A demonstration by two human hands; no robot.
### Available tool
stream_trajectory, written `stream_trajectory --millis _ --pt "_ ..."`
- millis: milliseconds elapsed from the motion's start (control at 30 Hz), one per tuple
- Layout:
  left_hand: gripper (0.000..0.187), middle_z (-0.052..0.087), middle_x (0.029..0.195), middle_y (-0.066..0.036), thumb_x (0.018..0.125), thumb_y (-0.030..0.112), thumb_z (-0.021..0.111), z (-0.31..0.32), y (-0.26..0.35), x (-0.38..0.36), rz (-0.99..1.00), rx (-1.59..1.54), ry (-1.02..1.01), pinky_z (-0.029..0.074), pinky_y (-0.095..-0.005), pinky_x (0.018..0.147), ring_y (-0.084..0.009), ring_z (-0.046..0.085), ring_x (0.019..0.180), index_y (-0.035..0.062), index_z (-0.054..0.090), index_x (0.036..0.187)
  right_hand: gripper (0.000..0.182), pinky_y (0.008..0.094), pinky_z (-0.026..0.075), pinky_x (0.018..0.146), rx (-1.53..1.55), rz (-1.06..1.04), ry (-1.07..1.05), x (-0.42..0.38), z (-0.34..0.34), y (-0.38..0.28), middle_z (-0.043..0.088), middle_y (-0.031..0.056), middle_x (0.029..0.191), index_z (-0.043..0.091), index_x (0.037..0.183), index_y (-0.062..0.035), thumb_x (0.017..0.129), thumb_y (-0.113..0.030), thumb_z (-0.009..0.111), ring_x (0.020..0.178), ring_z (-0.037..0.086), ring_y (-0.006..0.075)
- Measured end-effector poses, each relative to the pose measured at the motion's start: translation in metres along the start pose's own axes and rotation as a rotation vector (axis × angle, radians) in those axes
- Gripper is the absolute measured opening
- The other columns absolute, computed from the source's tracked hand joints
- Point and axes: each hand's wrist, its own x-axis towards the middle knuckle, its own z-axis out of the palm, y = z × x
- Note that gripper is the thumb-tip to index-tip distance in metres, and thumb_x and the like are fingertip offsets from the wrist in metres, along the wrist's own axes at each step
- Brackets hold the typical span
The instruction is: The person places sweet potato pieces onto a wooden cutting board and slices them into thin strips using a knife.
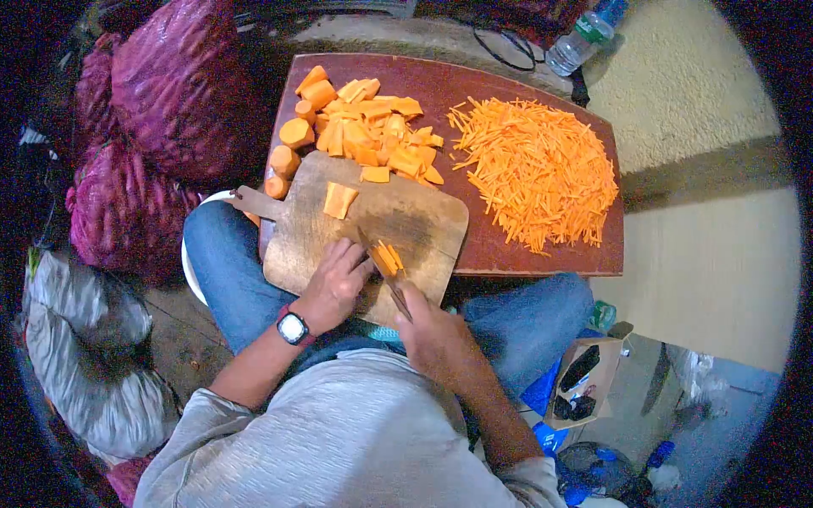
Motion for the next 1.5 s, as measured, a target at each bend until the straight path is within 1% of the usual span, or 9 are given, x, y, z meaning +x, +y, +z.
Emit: stream_trajectory --millis 167,267,467,667,733,967,1067,1133,1500 --pt "0.037 0.062 0.11 -0.017 0.087 0.01 0.063 0.0 -0.002 0.001 0.01 -0.032 0.053 0.049 -0.0444 0.094 -0.0354 0.058 0.106 -0.0062 0.071 0.119 0.043 0.0604 0.058 0.086 0.013 -0.15 0.027 0.009 -0.006 0.002 0.071 0.033 0.116 0.047 0.144 -0.0019 0.105 -0.014 0.058 0.104 0.07 0.0543" --pt "0.038 0.062 0.111 -0.017 0.086 0.009 0.063 0.001 0.0 -0.001 -0.034 -0.056 0.037 0.049 -0.0446 0.094 -0.0357 0.058 0.107 -0.0064 0.071 0.121 0.039 0.0607 0.057 0.086 0.013 0.06 -0.126 -0.005 -0.014 -0.008 0.071 0.0332 0.112 0.05 0.141 -0.0008 0.105 -0.013 0.059 0.102 0.07 0.0545" --pt "0.039 0.062 0.11 -0.017 0.086 0.009 0.064 0.004 -0.001 -0.004 -0.023 -0.059 0.062 0.049 -0.0451 0.095 -0.0359 0.059 0.107 -0.0069 0.07 0.121 0.04 0.0564 0.056 0.086 -0.017 -0.097 0.081 0.013 0.001 0.002 0.071 0.0331 0.109 0.055 0.143 -0.0011 0.105 -0.015 0.057 0.102 0.069 0.0551" --pt "0.039 0.063 0.113 -0.018 0.086 0.008 0.064 0.004 -0.001 -0.005 -0.052 -0.034 0.029 0.052 -0.0465 0.097 -0.0373 0.06 0.107 -0.0059 0.07 0.122 0.04 0.0561 0.056 0.09 -0.025 0.133 -0.066 0.004 -0.007 -0.011 0.07 0.034 0.112 0.056 0.142 0.0008 0.105 -0.015 0.058 0.107 0.069 0.0537" --pt "0.039 0.064 0.116 -0.019 0.086 0.006 0.064 0.008 -0.001 -0.005 -0.056 -0.031 0.022 0.053 -0.0474 0.098 -0.0386 0.061 0.108 -0.0046 0.071 0.123 0.039 0.0556 0.056 0.092 0.009 -0.043 0.047 0.02 0.002 -0.005 0.07 0.0338 0.112 0.056 0.141 0.0023 0.105 -0.015 0.057 0.109 0.068 0.0544" --pt "0.04 0.064 0.117 -0.018 0.085 0.007 0.064 0.007 -0.002 -0.007 -0.059 -0.028 0.009 0.053 -0.0462 0.101 -0.0381 0.06 0.111 -0.0046 0.071 0.122 0.037 0.0547 0.056 0.09 -0.042 0.048 -0.041 -0.006 -0.009 -0.01 0.07 0.0351 0.114 0.057 0.139 0.0032 0.105 -0.012 0.057 0.108 0.068 0.0544" --pt "0.037 0.063 0.111 -0.016 0.085 0.009 0.065 0.007 -0.003 -0.003 -0.017 -0.013 0.048 0.052 -0.0443 0.097 -0.035 0.06 0.107 -0.0053 0.072 0.119 0.04 0.0606 0.057 0.086 -0.05 0.099 -0.027 0.01 0.003 -0.002 0.071 0.0343 0.114 0.052 0.144 -0.0045 0.107 -0.021 0.057 0.104 0.071 0.0529" --pt "0.035 0.063 0.106 -0.014 0.086 0.01 0.065 0.006 0.0 -0.003 0.014 -0.012 0.082 0.051 -0.0426 0.092 -0.0322 0.059 0.102 -0.006 0.073 0.116 0.043 0.0603 0.057 0.087 0.002 -0.067 0.051 0.021 0.006 0.004 0.071 0.0349 0.113 0.052 0.146 -0.0048 0.107 -0.02 0.059 0.105 0.07 0.0534" --pt "0.038 0.064 0.113 -0.016 0.086 0.009 0.064 0.008 -0.003 -0.006 -0.006 -0.037 0.043 0.053 -0.0446 0.098 -0.0363 0.06 0.108 -0.0054 0.072 0.121 0.039 0.0555 0.056 0.09 0.059 -0.032 0.04 0.014 0.001 0.0 0.07 0.0347 0.113 0.055 0.142 0.0006 0.106 -0.015 0.057 0.109 0.068 0.0545"
